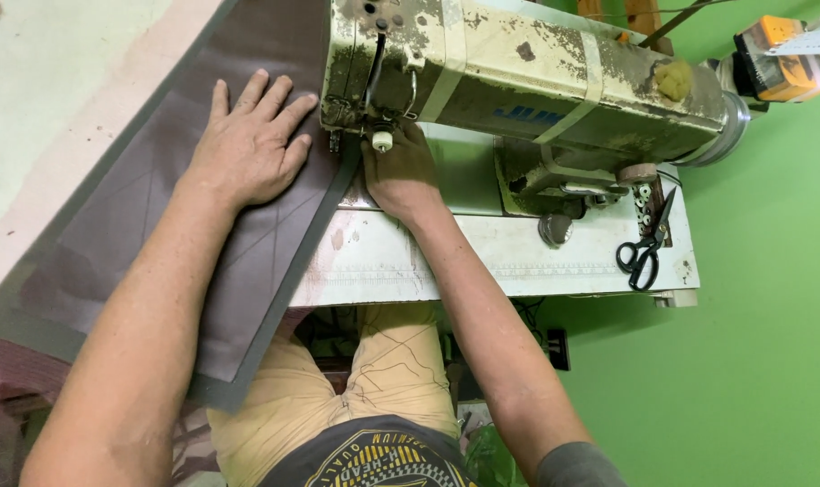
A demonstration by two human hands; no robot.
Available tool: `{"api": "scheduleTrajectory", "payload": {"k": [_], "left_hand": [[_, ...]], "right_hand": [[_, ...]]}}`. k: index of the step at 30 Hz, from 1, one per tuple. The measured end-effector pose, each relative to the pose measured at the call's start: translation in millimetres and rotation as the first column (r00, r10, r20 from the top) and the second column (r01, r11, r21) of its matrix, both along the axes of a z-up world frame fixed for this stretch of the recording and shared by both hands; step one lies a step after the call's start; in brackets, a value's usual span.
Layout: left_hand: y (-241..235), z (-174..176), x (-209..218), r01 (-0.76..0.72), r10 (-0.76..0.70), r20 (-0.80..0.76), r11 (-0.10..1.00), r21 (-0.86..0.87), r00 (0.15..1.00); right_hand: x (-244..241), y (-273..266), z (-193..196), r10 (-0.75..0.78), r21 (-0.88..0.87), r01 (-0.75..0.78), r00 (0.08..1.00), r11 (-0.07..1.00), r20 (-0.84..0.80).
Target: Preparing and aligning a piece of quilted brown material on an industrial sewing machine table.
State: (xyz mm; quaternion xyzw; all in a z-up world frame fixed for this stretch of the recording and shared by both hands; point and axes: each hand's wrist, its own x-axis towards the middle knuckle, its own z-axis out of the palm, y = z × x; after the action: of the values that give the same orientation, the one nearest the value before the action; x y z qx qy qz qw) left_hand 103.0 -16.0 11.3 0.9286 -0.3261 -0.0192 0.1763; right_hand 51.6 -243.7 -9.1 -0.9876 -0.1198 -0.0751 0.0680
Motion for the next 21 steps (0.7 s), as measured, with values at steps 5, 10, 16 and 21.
{"api": "scheduleTrajectory", "payload": {"k": [5,10,16,21], "left_hand": [[-3,6,11,-0.006,0.006,-0.016,1.000,-0.001,1.000],[-6,-2,25,-0.003,0.005,0.040,0.999,-0.052,0.999],[-10,0,35,-0.023,0.026,0.038,0.998,-0.063,0.999],[-13,-3,39,-0.042,0.046,0.059,0.997,-0.065,0.997]], "right_hand": [[16,-1,-10,-0.167,0.117,0.172,0.984,0.978,-0.056],[19,2,11,-0.369,0.230,0.436,0.886,0.870,-0.282],[48,-28,-36,-0.361,0.074,0.393,0.893,0.916,-0.270],[59,-41,-57,-0.320,-0.035,0.321,0.917,0.946,-0.240]]}}
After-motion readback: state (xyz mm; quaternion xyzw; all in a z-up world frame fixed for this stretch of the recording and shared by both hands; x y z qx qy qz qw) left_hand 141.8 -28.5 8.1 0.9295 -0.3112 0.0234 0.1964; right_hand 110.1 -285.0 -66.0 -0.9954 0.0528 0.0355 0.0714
